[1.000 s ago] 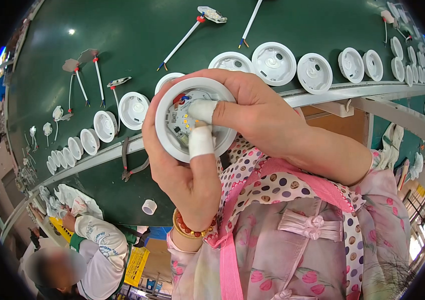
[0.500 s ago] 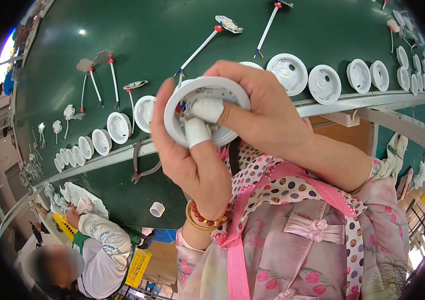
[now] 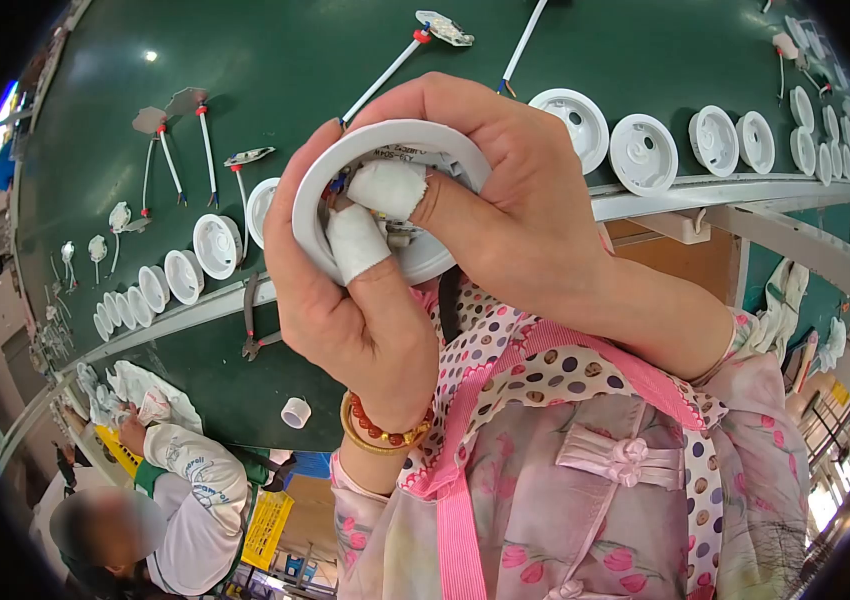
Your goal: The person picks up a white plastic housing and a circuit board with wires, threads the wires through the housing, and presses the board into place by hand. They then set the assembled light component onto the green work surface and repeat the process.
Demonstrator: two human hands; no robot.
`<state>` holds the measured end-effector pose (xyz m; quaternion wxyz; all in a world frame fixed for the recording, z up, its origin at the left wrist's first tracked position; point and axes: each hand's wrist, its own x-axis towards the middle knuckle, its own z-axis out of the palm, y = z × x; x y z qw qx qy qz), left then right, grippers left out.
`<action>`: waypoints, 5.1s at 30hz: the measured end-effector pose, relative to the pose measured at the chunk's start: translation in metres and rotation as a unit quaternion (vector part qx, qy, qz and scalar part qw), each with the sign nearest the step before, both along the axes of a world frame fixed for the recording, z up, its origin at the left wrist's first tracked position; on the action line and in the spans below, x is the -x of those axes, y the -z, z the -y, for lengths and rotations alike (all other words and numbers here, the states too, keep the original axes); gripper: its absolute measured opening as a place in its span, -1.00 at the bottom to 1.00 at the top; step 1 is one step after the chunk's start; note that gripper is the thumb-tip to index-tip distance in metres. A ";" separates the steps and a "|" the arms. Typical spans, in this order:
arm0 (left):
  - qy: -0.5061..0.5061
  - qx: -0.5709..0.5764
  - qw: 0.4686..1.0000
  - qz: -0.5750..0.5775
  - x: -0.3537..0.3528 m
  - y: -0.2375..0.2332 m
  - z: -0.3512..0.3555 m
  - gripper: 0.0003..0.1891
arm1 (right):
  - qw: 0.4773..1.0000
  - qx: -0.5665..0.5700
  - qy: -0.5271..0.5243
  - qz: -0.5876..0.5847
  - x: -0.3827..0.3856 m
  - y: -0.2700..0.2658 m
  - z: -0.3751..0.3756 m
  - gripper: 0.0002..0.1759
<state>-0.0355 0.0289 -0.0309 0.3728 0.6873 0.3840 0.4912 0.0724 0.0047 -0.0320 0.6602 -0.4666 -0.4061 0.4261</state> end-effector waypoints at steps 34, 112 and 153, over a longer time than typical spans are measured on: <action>0.104 0.312 0.941 0.083 0.017 -0.037 0.000 -0.19 | 0.958 0.124 -0.146 -0.215 -0.043 -0.006 0.000 -0.42; 0.249 0.249 0.933 0.073 0.049 -0.033 -0.008 0.00 | 0.829 0.187 -0.220 -0.480 -0.006 0.004 0.004 -0.57; 0.089 0.172 0.981 0.010 0.049 -0.046 -0.014 -0.49 | 0.747 -0.092 0.165 0.637 -0.084 -0.048 -0.044 -0.68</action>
